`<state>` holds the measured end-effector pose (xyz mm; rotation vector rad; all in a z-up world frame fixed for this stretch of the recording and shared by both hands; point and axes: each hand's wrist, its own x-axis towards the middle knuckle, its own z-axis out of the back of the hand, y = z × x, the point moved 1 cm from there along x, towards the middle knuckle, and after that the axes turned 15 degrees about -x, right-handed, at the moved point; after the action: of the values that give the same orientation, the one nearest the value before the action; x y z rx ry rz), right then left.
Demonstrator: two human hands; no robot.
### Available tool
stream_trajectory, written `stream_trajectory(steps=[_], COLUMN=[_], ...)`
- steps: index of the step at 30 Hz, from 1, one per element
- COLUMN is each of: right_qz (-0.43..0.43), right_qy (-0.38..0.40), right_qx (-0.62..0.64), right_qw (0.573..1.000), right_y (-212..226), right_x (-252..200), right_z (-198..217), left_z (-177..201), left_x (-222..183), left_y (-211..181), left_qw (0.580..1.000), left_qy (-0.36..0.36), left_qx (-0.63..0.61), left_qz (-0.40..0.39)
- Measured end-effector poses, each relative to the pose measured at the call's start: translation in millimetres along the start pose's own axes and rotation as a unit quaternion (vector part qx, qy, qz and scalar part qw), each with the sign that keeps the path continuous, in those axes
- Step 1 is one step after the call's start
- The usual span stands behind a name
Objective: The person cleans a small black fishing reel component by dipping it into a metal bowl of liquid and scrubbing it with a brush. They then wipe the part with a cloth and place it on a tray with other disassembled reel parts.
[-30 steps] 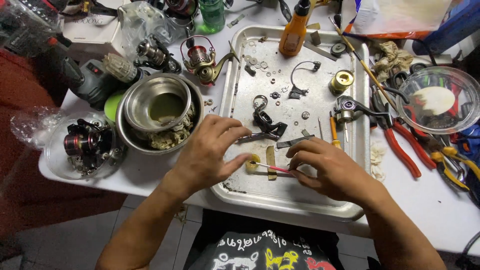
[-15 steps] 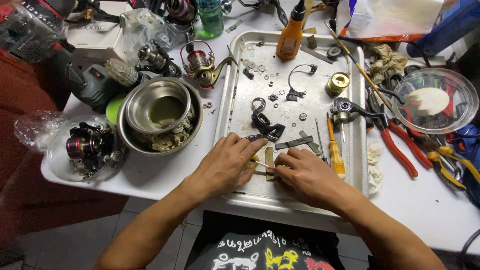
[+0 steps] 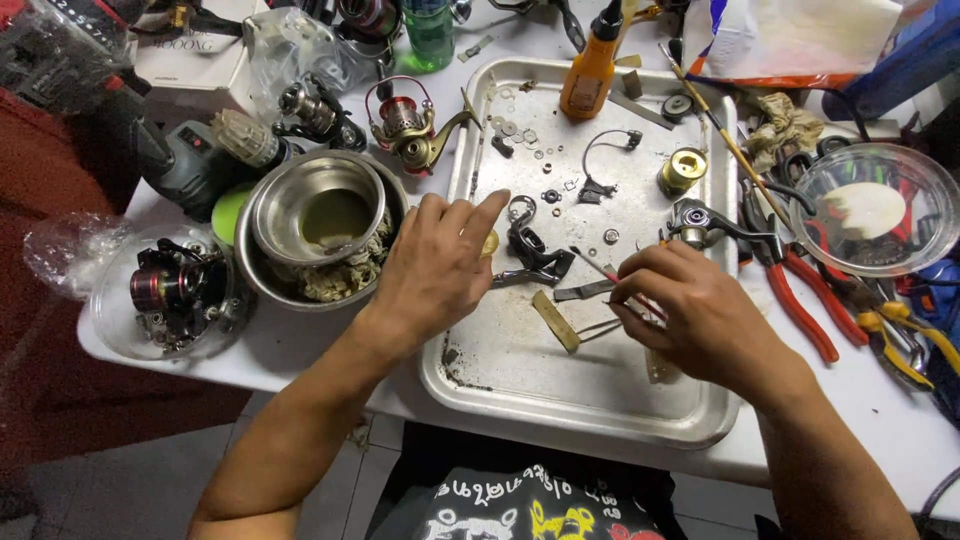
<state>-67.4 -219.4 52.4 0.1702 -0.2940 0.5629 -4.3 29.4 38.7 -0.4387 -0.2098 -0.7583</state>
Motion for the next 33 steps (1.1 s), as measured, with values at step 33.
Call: stream_trajectory(steps=[33], right_qz=[-0.326], right_qy=[0.033], right_qx=[0.023], right_qw=[0.945], right_y=[-57.2], right_x=[33.4], right_z=[15.0], left_z=[-63.4], left_x=[141.2], left_y=[-34.1], left_qw=[0.976], left_qy=[0.124], left_qx=[-0.167], left_qz=[0.061])
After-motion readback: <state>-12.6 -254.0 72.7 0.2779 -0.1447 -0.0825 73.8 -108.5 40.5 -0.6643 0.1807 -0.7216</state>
